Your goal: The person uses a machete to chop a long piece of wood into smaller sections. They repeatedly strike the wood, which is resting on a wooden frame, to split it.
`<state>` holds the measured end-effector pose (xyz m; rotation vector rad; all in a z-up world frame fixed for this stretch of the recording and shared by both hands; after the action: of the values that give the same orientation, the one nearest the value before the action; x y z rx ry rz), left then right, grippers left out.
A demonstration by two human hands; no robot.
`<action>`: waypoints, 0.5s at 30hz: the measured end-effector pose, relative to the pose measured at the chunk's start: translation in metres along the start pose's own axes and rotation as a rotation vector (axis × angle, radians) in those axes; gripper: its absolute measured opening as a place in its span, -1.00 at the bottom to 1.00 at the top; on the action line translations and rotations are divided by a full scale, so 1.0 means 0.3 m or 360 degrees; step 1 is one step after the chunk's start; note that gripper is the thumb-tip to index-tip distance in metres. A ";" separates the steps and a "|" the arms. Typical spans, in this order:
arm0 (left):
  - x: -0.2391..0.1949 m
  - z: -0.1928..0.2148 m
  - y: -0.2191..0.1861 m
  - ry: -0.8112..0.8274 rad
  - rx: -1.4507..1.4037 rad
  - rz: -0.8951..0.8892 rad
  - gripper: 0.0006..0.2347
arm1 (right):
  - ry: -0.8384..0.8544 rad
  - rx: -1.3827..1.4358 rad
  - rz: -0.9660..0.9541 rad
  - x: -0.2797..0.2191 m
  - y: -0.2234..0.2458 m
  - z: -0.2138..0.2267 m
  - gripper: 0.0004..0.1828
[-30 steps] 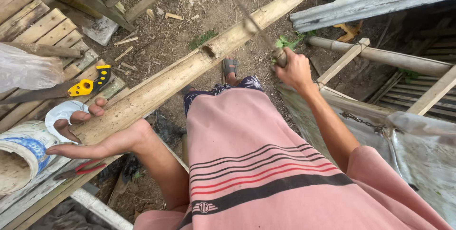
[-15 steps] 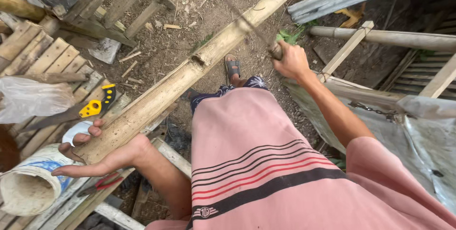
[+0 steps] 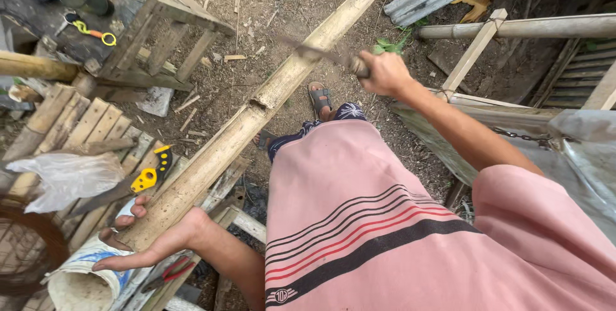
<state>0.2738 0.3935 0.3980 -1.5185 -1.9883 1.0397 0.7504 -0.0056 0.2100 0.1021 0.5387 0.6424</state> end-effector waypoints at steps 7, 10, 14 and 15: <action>0.016 -0.031 0.011 0.0044 0.0063 0.0008 -0.47 | 0.0111 0.0046 -0.0622 0.178 -0.312 0.103 -0.67; 0.034 -0.013 0.000 -0.0001 0.0063 0.0005 -0.49 | 0.0157 0.0072 -0.0447 0.127 -0.215 0.062 -0.71; 0.074 -0.039 0.026 0.0177 0.0038 -0.0041 -0.49 | 0.0045 -0.0052 0.0080 0.080 0.061 0.006 -0.61; 0.083 -0.059 0.026 0.0312 0.0058 -0.0064 -0.48 | 0.0076 -0.0098 0.0071 0.088 0.066 -0.004 -0.64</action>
<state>0.2837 0.4232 0.4006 -1.4935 -1.8478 0.8704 0.7567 0.0258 0.2024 0.0410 0.5635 0.7061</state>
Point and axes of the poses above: each hand's wrist, its own x-axis towards the middle knuckle, its own z-axis out of the back of the hand, y = z × x, the point moved 10 cm from there along x, towards the middle knuckle, and after that the axes turned 1 degree about x, right-handed, at the moved point
